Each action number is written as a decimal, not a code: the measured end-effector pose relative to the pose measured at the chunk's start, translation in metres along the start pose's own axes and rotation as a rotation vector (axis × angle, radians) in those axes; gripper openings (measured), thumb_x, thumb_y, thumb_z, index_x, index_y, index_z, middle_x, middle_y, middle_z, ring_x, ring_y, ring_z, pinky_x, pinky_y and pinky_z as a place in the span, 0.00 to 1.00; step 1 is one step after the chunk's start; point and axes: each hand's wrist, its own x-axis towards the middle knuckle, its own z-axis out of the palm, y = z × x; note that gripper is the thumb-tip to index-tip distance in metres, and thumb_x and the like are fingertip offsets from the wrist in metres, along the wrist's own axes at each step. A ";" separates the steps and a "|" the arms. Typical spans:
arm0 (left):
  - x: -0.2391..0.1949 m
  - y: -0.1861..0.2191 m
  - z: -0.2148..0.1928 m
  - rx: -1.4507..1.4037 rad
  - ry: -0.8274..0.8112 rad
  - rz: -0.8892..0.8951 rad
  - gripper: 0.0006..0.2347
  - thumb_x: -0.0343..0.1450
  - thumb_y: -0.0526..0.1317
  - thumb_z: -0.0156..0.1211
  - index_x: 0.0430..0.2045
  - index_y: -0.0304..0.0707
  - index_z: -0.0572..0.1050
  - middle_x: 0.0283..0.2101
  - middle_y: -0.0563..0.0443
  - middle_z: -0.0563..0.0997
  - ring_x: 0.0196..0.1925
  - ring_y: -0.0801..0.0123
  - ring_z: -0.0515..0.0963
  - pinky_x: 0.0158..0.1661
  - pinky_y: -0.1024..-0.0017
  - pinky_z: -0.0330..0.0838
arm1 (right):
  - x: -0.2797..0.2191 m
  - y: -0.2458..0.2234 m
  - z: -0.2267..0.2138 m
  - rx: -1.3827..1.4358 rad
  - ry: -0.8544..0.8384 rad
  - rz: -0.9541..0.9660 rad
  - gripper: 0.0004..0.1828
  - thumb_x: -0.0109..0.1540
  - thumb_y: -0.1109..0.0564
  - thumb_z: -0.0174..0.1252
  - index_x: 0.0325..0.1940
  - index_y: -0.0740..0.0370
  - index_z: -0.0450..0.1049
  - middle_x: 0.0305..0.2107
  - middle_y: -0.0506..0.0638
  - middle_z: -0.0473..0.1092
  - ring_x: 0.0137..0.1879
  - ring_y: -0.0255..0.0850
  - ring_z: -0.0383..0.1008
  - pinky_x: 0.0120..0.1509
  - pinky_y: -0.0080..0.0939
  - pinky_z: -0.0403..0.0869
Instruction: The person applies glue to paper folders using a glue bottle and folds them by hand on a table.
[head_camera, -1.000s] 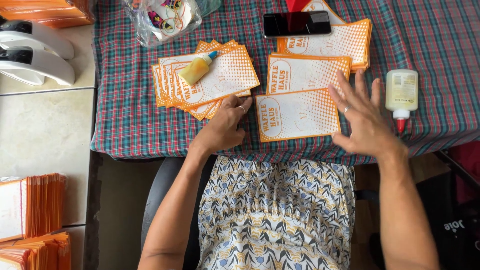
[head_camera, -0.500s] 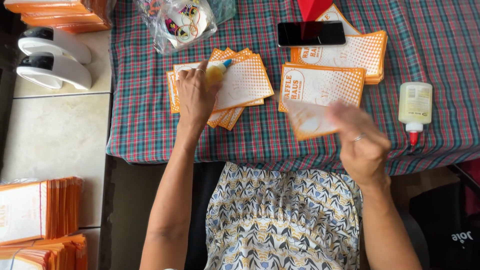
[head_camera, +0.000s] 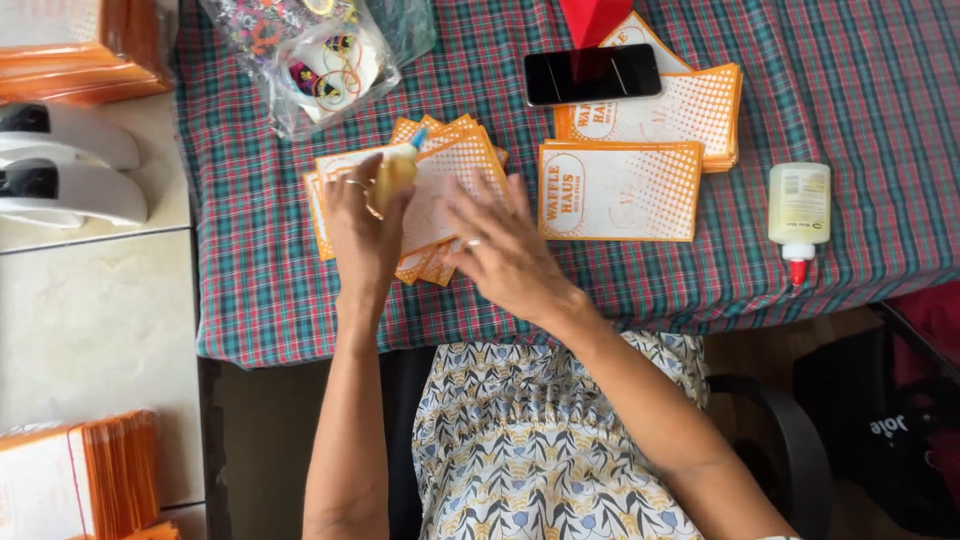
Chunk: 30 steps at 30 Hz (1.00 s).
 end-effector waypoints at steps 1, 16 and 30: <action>-0.005 0.000 0.005 -0.009 -0.010 -0.001 0.20 0.69 0.37 0.75 0.54 0.31 0.75 0.42 0.40 0.79 0.43 0.52 0.75 0.42 0.62 0.70 | -0.010 0.009 -0.020 -0.006 -0.005 0.011 0.31 0.68 0.43 0.59 0.70 0.60 0.69 0.72 0.57 0.59 0.80 0.57 0.51 0.81 0.70 0.43; -0.045 0.123 0.110 -0.031 -0.571 0.520 0.24 0.55 0.47 0.80 0.43 0.40 0.81 0.54 0.42 0.80 0.61 0.51 0.76 0.60 0.56 0.67 | -0.128 0.070 -0.161 -0.033 -0.058 0.513 0.22 0.68 0.56 0.57 0.67 0.57 0.72 0.68 0.54 0.66 0.74 0.51 0.63 0.81 0.61 0.49; -0.010 0.142 0.096 -0.237 -0.706 0.154 0.04 0.71 0.31 0.61 0.32 0.31 0.83 0.29 0.39 0.85 0.33 0.50 0.85 0.33 0.64 0.79 | -0.123 0.087 -0.187 0.202 0.164 0.583 0.20 0.62 0.78 0.50 0.45 0.64 0.83 0.44 0.55 0.78 0.56 0.54 0.78 0.62 0.51 0.75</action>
